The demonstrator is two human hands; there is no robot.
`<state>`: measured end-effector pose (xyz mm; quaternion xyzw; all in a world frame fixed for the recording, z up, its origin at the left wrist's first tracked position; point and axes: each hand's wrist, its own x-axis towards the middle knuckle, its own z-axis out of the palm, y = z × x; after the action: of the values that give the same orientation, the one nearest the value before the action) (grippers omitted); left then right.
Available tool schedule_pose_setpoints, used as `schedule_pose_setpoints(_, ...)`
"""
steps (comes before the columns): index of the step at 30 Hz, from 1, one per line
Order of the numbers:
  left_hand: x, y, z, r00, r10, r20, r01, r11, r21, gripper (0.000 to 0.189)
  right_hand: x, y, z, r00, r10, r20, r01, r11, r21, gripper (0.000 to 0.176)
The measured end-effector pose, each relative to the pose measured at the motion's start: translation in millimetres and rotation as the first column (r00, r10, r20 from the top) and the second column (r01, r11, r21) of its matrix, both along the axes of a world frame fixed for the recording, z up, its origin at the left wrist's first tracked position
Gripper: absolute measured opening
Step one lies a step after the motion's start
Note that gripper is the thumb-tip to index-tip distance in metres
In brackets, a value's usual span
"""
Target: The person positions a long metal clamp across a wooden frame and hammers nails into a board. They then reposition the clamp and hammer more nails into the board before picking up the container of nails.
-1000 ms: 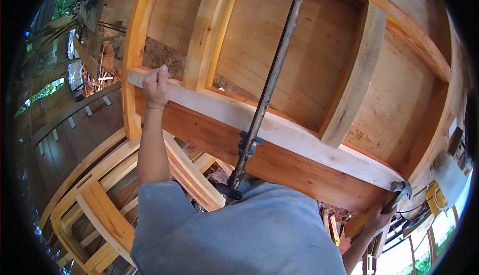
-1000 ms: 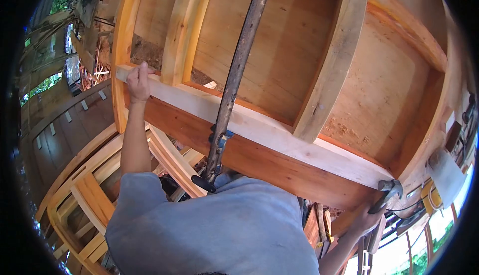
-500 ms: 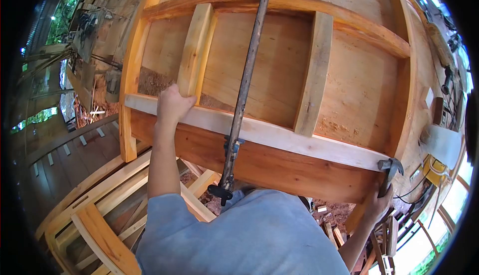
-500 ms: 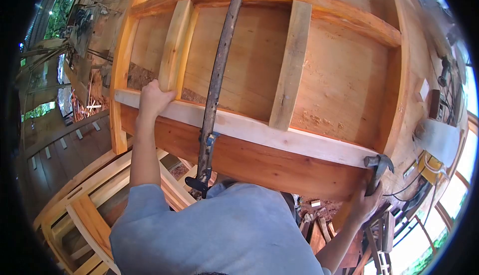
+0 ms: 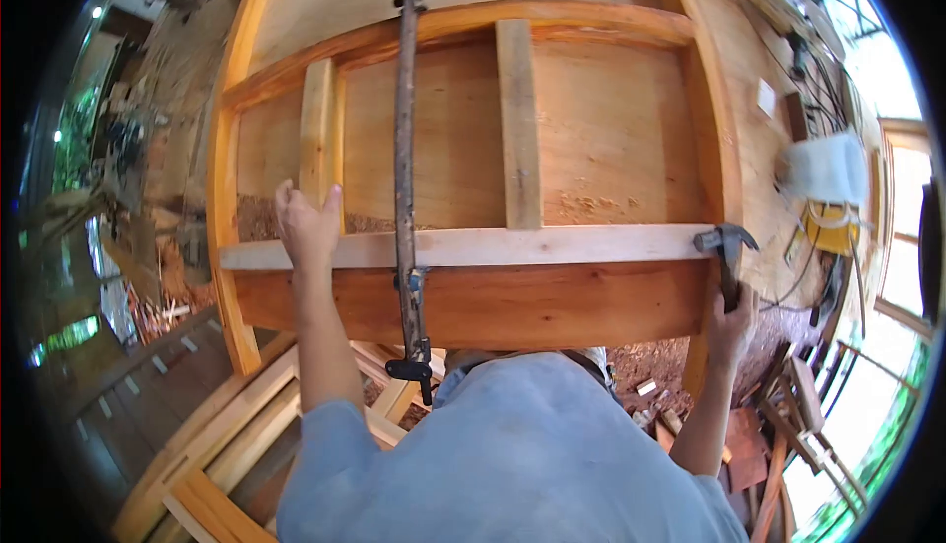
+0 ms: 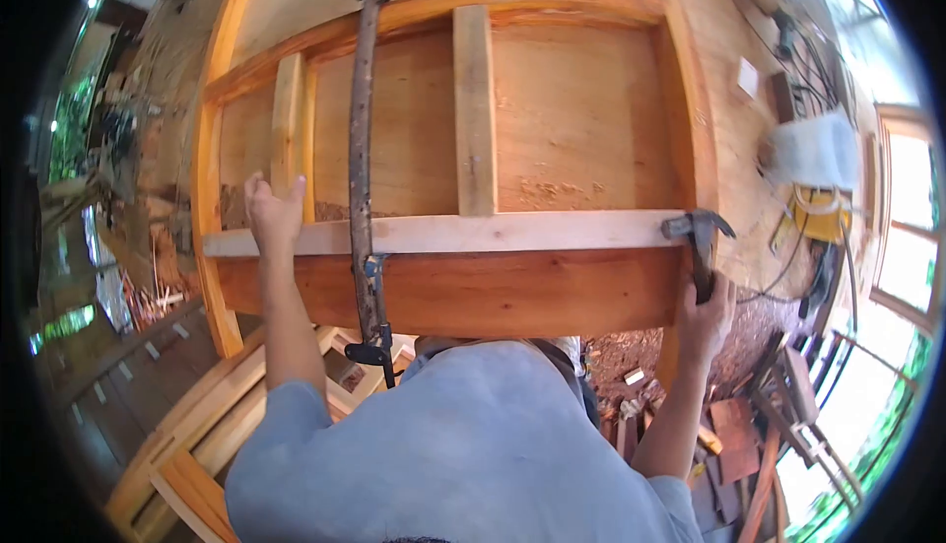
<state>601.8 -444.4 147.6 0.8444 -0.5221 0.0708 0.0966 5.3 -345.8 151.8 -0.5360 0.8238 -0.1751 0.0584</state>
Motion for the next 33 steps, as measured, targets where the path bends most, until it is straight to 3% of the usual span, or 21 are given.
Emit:
schedule_pose_setpoints(2, -66, -25, 35, 0.951, -0.225, -0.214, 0.112, 0.892, -0.438, 0.052, -2, 1, 0, 1.000, -0.015, -0.009, 0.016, 1.000, 0.013, 0.033)
schedule_pose_setpoints(4, -113, -63, 37, 0.798, -0.529, -0.288, 0.305, 0.767, -0.565, 0.048, -1, -1, 4, 1.000, -0.021, -0.001, 0.021, 0.998, 0.062, 0.033)
schedule_pose_setpoints(6, -162, -105, 31, 0.691, -0.618, -0.375, 0.398, 0.759, -0.516, 0.051, 0, 0, 8, 0.999, -0.047, 0.005, 0.047, 0.997, 0.053, 0.033)
schedule_pose_setpoints(8, -197, -153, 7, 0.753, -0.561, -0.344, 0.423, 0.813, -0.401, 0.058, 1, 2, 9, 0.998, -0.066, 0.024, 0.065, 0.997, 0.043, 0.033)
schedule_pose_setpoints(10, -222, -195, -2, 0.768, -0.396, -0.504, 0.441, 0.897, -0.033, 0.058, 1, 2, 11, 0.996, -0.075, 0.049, 0.073, 0.996, 0.044, 0.033)
schedule_pose_setpoints(11, -230, -210, -9, 0.766, -0.404, -0.500, 0.451, 0.892, -0.031, 0.058, 2, 1, 13, 0.995, -0.087, 0.054, 0.084, 0.995, 0.044, 0.033)
schedule_pose_setpoints(13, -243, -232, -22, 0.901, -0.325, -0.288, 0.341, 0.940, 0.004, 0.048, 4, 1, 16, 0.994, -0.097, 0.053, 0.095, 0.995, 0.028, 0.033)
schedule_pose_setpoints(16, -252, -256, -18, 0.927, -0.228, -0.298, 0.269, 0.958, 0.103, 0.039, 4, 0, 17, 0.992, -0.098, 0.078, 0.098, 0.995, -0.005, 0.033)
schedule_pose_setpoints(23, -262, -266, -16, 0.950, -0.082, -0.302, 0.130, 0.981, 0.142, 0.034, 1, -5, 15, 0.990, -0.104, 0.095, 0.100, 0.994, 0.037, 0.032)
schedule_pose_setpoints(32, -252, -238, -29, 0.935, -0.178, -0.306, 0.203, 0.978, 0.054, 0.036, -7, -8, 13, 0.999, 0.004, 0.036, -0.007, 0.997, 0.074, 0.031)
schedule_pose_setpoints(33, -251, -226, -30, 0.924, -0.192, -0.331, 0.220, 0.974, 0.048, 0.036, -12, -10, 15, 0.995, 0.034, 0.093, -0.048, 0.988, 0.144, 0.031)
